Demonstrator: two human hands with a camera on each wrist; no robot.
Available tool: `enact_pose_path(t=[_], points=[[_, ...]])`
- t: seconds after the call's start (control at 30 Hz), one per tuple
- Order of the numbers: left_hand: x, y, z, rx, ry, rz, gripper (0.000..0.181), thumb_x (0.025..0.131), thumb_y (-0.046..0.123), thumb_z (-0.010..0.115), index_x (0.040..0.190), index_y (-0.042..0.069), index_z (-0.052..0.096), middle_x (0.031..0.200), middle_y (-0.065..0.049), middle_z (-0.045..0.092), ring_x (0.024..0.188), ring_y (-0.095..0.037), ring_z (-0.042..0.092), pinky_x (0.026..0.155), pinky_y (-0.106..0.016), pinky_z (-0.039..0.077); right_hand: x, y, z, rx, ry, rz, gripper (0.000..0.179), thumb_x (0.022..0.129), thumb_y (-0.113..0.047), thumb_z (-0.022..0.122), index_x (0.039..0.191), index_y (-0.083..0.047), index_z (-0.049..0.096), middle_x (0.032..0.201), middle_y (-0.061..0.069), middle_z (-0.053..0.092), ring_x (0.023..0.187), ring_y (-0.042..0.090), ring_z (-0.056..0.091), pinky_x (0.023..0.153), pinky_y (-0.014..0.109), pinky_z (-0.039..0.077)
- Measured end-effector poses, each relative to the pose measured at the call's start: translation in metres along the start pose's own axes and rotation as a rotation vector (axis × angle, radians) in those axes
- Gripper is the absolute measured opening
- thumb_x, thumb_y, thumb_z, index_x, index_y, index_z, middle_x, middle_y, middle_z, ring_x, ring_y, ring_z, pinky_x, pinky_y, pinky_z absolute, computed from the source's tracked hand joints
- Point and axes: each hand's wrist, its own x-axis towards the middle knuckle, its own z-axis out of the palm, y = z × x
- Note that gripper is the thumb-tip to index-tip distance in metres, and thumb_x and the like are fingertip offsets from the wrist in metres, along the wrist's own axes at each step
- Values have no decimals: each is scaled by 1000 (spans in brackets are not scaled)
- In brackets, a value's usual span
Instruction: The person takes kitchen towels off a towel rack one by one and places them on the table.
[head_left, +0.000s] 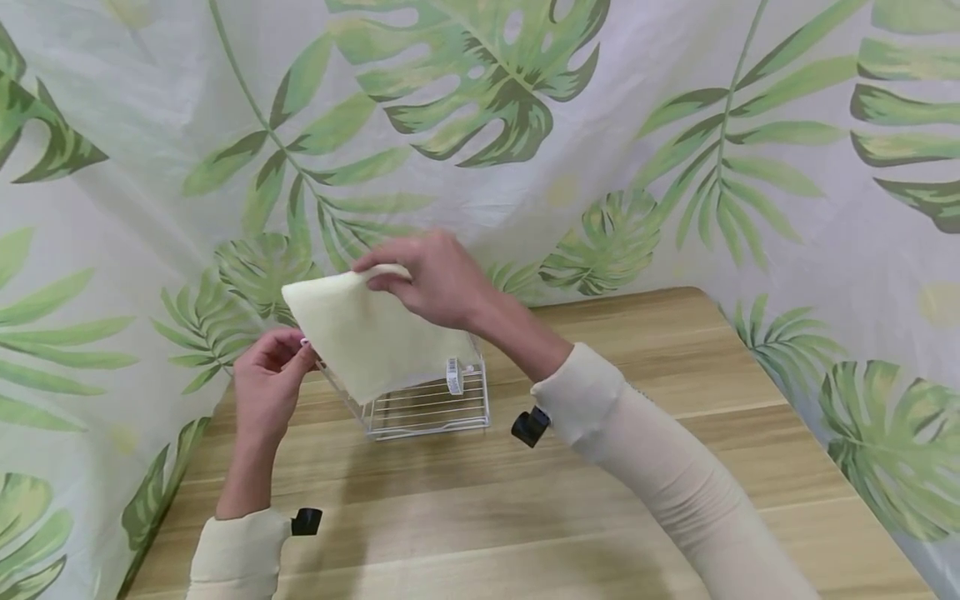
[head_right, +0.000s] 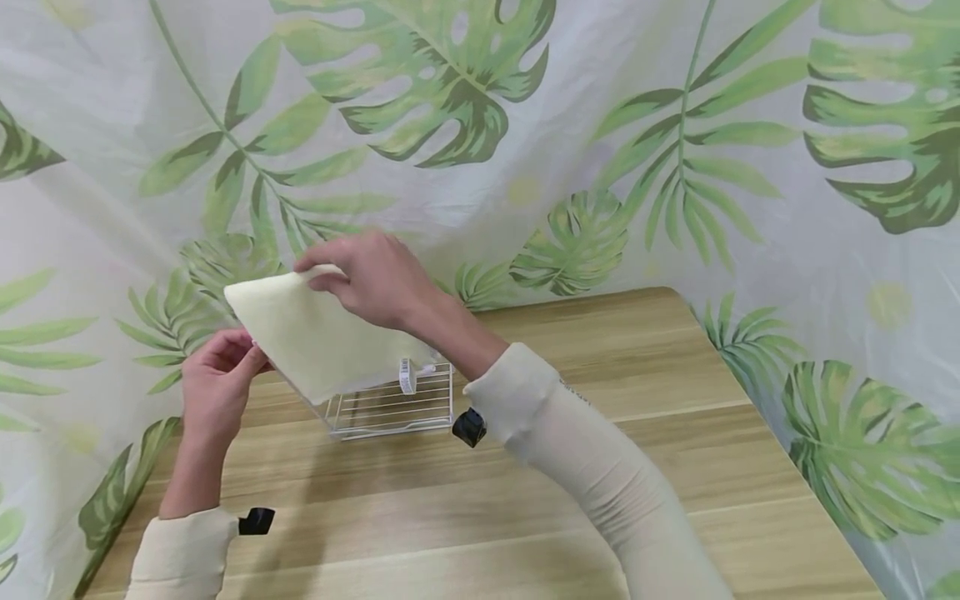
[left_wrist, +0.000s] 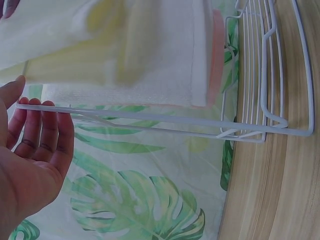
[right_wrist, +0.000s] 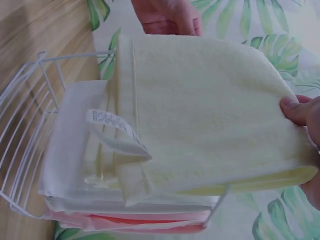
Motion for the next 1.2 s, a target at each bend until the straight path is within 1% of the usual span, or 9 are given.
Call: enact_pose_path(t=[0.13, 0.37, 0.47, 0.57, 0.67, 0.73, 0.83, 1.03, 1.2], points=[[1, 0, 0, -1, 2, 7, 12, 94, -15, 68, 92, -3, 70, 73, -2, 67, 64, -11, 65, 63, -19, 64, 6, -3, -8, -4, 13, -27, 23, 102, -20, 76, 123, -14, 81, 123, -1, 81, 120, 13, 76, 98, 22, 59], [0, 0, -1, 1, 3, -2, 12, 94, -14, 70, 92, -3, 71, 74, -2, 67, 65, -12, 65, 63, -20, 64, 11, -9, -22, 1, 15, -36, 23, 103, -21, 75, 124, -14, 81, 123, -2, 81, 118, 11, 76, 91, 18, 56], [0, 1, 0, -7, -1, -9, 13, 94, -16, 69, 92, -2, 71, 74, -2, 68, 65, -11, 66, 63, -20, 65, 12, -10, -28, 20, 29, -29, 23, 102, -20, 76, 123, -14, 81, 123, -2, 81, 118, 10, 75, 94, 17, 56], [0, 1, 0, -7, -5, -12, 14, 94, -15, 69, 93, -2, 71, 74, -1, 70, 65, -11, 68, 64, -19, 65, 12, -11, -36, 50, 52, -25, 22, 101, -18, 77, 122, -12, 81, 123, -1, 81, 121, 11, 75, 100, 16, 56], [-1, 2, -1, 2, -5, -14, 9, 94, -12, 72, 94, -3, 71, 75, -1, 71, 66, -10, 69, 64, -19, 65, 12, -12, -44, 73, 75, -31, 20, 101, -16, 77, 120, -11, 81, 123, 1, 81, 121, 12, 75, 104, 16, 55], [-2, 2, -1, 10, -3, -15, 5, 94, -9, 75, 94, -5, 71, 76, -1, 72, 66, -10, 70, 64, -20, 65, 12, -12, -50, 78, 89, -35, 19, 100, -15, 77, 119, -10, 82, 122, 1, 82, 121, 12, 75, 106, 16, 55], [-2, 1, -1, 22, -3, -9, 8, 94, -6, 78, 95, -8, 71, 77, -2, 73, 67, -11, 70, 64, -21, 65, 10, -11, -58, 77, 118, -34, 19, 100, -15, 78, 118, -11, 82, 121, 1, 82, 121, 11, 75, 107, 16, 54], [-1, 1, -1, 24, -2, 5, 9, 94, -6, 78, 96, -10, 70, 77, -1, 73, 66, -10, 69, 63, -19, 64, 2, -8, -72, 108, 181, -35, 17, 98, -13, 80, 114, -11, 83, 115, 0, 83, 117, 10, 76, 105, 18, 56], [-1, 0, 0, 31, 2, 6, 10, 94, -5, 79, 96, -9, 70, 76, -1, 72, 66, -10, 68, 62, -19, 64, -4, -3, -79, 129, 213, -22, 16, 97, -13, 81, 112, -10, 83, 113, 1, 84, 117, 11, 76, 104, 19, 57]])
